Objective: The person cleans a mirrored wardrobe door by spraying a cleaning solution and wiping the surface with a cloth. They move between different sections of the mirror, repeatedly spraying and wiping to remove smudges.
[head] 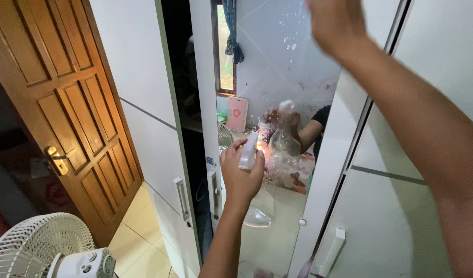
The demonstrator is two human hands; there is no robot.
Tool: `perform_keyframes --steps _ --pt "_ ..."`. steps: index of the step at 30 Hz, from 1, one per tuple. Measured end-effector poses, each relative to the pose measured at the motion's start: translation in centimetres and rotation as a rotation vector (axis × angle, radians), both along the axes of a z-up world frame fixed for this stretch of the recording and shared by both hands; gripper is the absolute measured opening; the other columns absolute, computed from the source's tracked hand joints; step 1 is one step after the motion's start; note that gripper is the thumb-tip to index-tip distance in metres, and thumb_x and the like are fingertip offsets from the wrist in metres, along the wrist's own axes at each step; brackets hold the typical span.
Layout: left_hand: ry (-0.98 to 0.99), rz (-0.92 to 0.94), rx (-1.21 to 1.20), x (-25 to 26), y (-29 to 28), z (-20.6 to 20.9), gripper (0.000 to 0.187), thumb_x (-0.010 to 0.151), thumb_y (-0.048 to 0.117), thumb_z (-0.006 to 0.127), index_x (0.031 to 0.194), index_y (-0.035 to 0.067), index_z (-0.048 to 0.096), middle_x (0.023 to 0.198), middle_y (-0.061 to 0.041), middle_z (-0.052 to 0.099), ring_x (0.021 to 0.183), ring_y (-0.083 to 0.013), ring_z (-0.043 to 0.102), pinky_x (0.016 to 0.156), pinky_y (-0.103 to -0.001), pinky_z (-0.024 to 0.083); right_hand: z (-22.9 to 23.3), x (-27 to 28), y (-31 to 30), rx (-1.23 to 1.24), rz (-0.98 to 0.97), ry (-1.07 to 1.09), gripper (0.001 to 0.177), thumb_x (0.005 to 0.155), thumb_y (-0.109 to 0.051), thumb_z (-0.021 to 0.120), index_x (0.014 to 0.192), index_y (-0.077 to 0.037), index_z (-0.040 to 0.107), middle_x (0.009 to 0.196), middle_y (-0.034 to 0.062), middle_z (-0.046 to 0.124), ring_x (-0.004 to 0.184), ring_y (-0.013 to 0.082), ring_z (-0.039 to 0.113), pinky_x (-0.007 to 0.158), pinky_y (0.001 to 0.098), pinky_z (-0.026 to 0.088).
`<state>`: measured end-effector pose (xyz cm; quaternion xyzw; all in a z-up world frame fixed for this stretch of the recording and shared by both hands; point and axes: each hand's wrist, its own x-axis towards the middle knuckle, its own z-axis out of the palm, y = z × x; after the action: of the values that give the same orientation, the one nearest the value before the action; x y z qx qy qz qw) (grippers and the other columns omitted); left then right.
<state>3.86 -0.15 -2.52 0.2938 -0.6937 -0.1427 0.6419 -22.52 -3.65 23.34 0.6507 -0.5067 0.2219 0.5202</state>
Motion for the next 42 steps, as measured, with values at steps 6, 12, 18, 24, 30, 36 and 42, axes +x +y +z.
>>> perform_keyframes --steps 6,12,18,24,30,36,42 --pt "-0.015 -0.007 0.001 -0.1 0.0 -0.5 0.03 0.084 0.024 0.073 0.104 0.002 0.075 0.123 -0.015 0.067 0.118 -0.0363 0.056 0.102 -0.046 0.044 -6.8 1.3 4.9 -0.15 -0.131 0.464 0.042 0.096 -0.009 0.052 0.136 -0.004 0.062 0.154 0.0115 0.048 0.144 0.0254 0.042 0.112 0.0467 0.048" --pt "0.036 -0.022 0.01 0.6 0.0 -0.1 0.031 0.085 0.024 0.071 0.106 0.002 0.075 0.123 -0.015 0.068 0.118 -0.0355 0.057 0.101 -0.045 0.046 1.8 -4.0 1.6 0.134 -0.267 -0.304 0.026 0.114 -0.002 0.046 0.11 0.006 0.07 0.088 0.0276 0.069 0.077 0.0373 0.07 0.07 0.0475 0.059" --pt "0.031 -0.003 0.073 0.3 -0.2 -0.8 0.029 0.085 0.025 0.072 0.103 0.002 0.076 0.123 -0.015 0.068 0.114 -0.0345 0.058 0.099 -0.044 0.046 0.9 -0.6 -4.0 0.087 -0.111 -0.063 0.029 0.105 -0.007 0.049 0.124 -0.002 0.071 0.105 0.0253 0.072 0.092 0.0376 0.069 0.079 0.0481 0.057" --pt "0.049 -0.018 0.027 0.7 0.1 -1.4 0.025 0.086 0.024 0.072 0.099 0.003 0.076 0.122 -0.015 0.068 0.116 -0.0351 0.058 0.099 -0.045 0.047 -8.6 4.9 2.1 0.336 -0.155 0.056 0.052 0.108 -0.014 0.041 0.158 -0.001 0.031 0.146 0.0226 0.049 0.115 0.0336 0.057 0.083 0.0388 0.06" --pt "0.012 0.017 0.022 1.3 -0.2 -1.0 0.023 0.085 0.024 0.073 0.097 0.004 0.076 0.121 -0.014 0.069 0.113 -0.0356 0.058 0.099 -0.045 0.046 -1.3 -0.9 3.9 0.135 -0.387 -0.163 0.027 0.11 -0.004 0.048 0.135 0.001 0.056 0.12 0.0238 0.067 0.1 0.0333 0.069 0.072 0.0404 0.059" --pt "0.043 -0.036 0.03 0.4 0.5 -1.3 0.025 0.085 0.023 0.073 0.099 0.003 0.075 0.122 -0.015 0.068 0.115 -0.0359 0.057 0.1 -0.045 0.045 -3.2 -0.6 1.8 0.053 -0.099 -0.221 0.027 0.114 -0.008 0.045 0.134 -0.005 0.062 0.117 0.0217 0.068 0.089 0.033 0.067 0.071 0.0454 0.057" --pt "0.039 -0.065 0.031 0.3 1.8 -1.3 0.024 0.085 0.023 0.073 0.098 0.003 0.075 0.122 -0.015 0.068 0.118 -0.0345 0.058 0.102 -0.044 0.045 -12.2 2.2 3.9 0.172 -0.134 0.31 0.041 0.108 -0.01 0.048 0.147 0.003 0.042 0.139 0.022 0.058 0.101 0.0287 0.066 0.065 0.0316 0.061"
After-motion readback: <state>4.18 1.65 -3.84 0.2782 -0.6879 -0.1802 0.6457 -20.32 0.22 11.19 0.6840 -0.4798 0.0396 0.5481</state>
